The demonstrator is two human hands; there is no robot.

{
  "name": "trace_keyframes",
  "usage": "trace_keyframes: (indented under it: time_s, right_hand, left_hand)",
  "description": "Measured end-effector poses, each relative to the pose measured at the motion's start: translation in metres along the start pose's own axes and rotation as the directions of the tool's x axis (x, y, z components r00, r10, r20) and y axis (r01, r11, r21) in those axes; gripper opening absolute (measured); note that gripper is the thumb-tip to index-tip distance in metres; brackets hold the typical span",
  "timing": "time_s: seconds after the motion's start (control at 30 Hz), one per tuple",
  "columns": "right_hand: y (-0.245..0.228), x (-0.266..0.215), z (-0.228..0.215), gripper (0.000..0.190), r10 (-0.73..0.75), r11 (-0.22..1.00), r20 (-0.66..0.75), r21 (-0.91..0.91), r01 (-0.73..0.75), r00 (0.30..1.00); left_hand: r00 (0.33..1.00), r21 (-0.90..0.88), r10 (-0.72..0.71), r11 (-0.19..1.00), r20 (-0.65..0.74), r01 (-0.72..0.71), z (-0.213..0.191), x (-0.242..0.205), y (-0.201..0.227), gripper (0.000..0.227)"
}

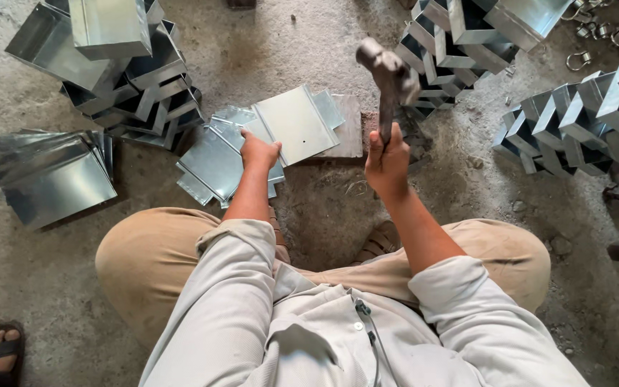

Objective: The person sits on the floor and uses a hammer to strike a small metal plate resting on a brick. They repeatedly hammer the plate, occasionally adjusting its position, while surrounded by stacks of similar metal components.

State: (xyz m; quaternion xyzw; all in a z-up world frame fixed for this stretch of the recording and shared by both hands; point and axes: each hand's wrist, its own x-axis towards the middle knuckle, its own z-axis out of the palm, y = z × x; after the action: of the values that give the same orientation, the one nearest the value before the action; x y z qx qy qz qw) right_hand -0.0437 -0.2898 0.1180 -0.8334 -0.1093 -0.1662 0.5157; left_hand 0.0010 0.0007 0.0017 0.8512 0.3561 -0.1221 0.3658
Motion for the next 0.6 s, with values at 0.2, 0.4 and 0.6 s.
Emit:
trace_keyframes:
  time_s: [0.2, 0.4, 0.6]
  right_hand:
    - [0.046, -0.028, 0.022, 0.048, 0.213, 0.883, 0.197, -0.458, -0.103, 0.957]
    - [0.024, 0.000, 0.018, 0.048, 0.165, 0.965, 0.099, -0.221, -0.139, 0.981]
    - [0.044, -0.019, 0.025, 0.040, 0.123, 0.938, 0.128, -0.338, -0.073, 0.984]
  left_hand:
    - [1.000, 0.002, 0.016, 1.000, -0.017, -0.015, -0.002, 0.001, 0.000, 0.125]
    - [1.000, 0.009, 0.020, 1.000, 0.019, -0.020, -0.003, 0.000, -0.001, 0.122]
    - [0.998, 0.075, 0.060, 0.995, 0.021, -0.061, -0.001, 0.003, -0.004, 0.123]
